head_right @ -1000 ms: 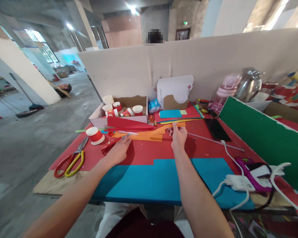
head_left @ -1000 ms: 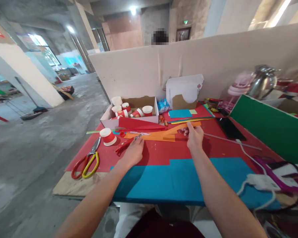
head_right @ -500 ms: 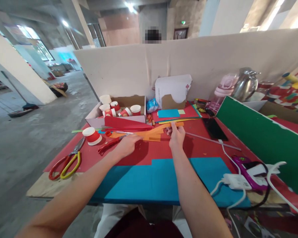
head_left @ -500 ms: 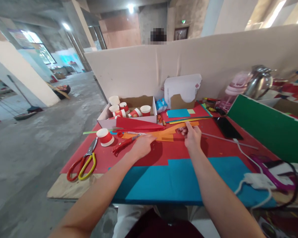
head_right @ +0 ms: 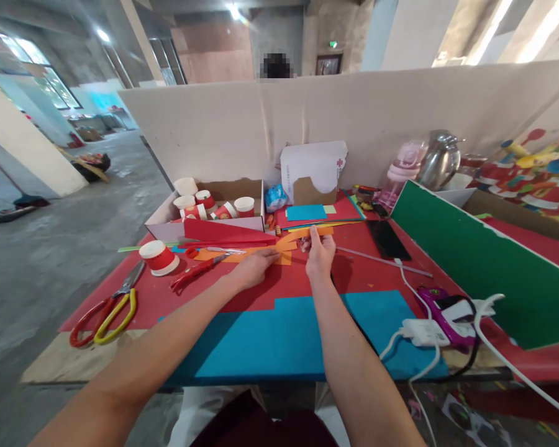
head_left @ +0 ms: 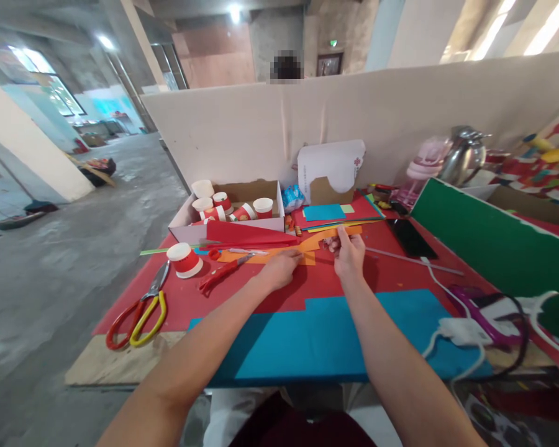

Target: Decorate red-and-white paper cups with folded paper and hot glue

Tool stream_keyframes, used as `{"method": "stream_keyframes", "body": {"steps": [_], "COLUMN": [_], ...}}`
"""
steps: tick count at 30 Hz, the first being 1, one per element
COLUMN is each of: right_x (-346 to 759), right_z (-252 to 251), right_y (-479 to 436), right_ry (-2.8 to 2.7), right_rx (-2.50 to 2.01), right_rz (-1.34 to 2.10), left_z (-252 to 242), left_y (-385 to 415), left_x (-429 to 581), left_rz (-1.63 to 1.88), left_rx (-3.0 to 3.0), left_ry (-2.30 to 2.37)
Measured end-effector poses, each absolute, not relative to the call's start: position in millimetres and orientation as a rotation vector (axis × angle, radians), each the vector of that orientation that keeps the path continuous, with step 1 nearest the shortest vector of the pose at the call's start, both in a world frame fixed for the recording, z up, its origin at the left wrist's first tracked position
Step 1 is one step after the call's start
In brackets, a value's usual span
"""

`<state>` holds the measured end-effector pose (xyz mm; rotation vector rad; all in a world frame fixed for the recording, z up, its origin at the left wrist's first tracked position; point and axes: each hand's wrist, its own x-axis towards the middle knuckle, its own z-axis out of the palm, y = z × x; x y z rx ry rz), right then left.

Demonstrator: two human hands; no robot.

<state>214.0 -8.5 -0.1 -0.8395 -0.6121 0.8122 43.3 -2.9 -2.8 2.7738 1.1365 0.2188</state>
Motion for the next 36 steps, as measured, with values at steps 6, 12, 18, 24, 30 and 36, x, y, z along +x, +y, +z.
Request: {"method": "stream_keyframes", "body": {"steps": [6, 12, 18, 24, 30, 36], "right_x": [214.8, 216.6, 216.4, 215.8, 215.6, 215.5], "right_z": [-4.3, -2.3, -0.6, -2.0, -4.7, -2.5], "right_y": [-5.9, -6.4, -7.0, -6.7, -4.9, -6.1], "right_ry": [-0.633, -0.61, -0.604, -0.573, -0.594, -0.598], "right_rx": [-0.92, -0.883, -0.886, -0.874, -0.897, -0.934], "right_rz": [0.822, 0.836, 0.848, 0.876, 0.89, 0.913], "left_z": [-2.6, -1.3, 2.5, -3.6, -9.2, -4.1], "left_y": [-5.3, -4.4, -10.3, -26.5, -25.4, -27.6], "left_x": [25.9, 9.5, 4.2, 0.9, -3.3, 0.5], "left_rz": [0.379, 0.452, 0.649, 0.465, 0.582, 0.875], "left_rx": [2.695, 2.593, 2.549, 2.617, 2.537, 2.346], "left_ry": [1.218, 1.045, 1.142, 0.87, 1.035, 1.08]}}
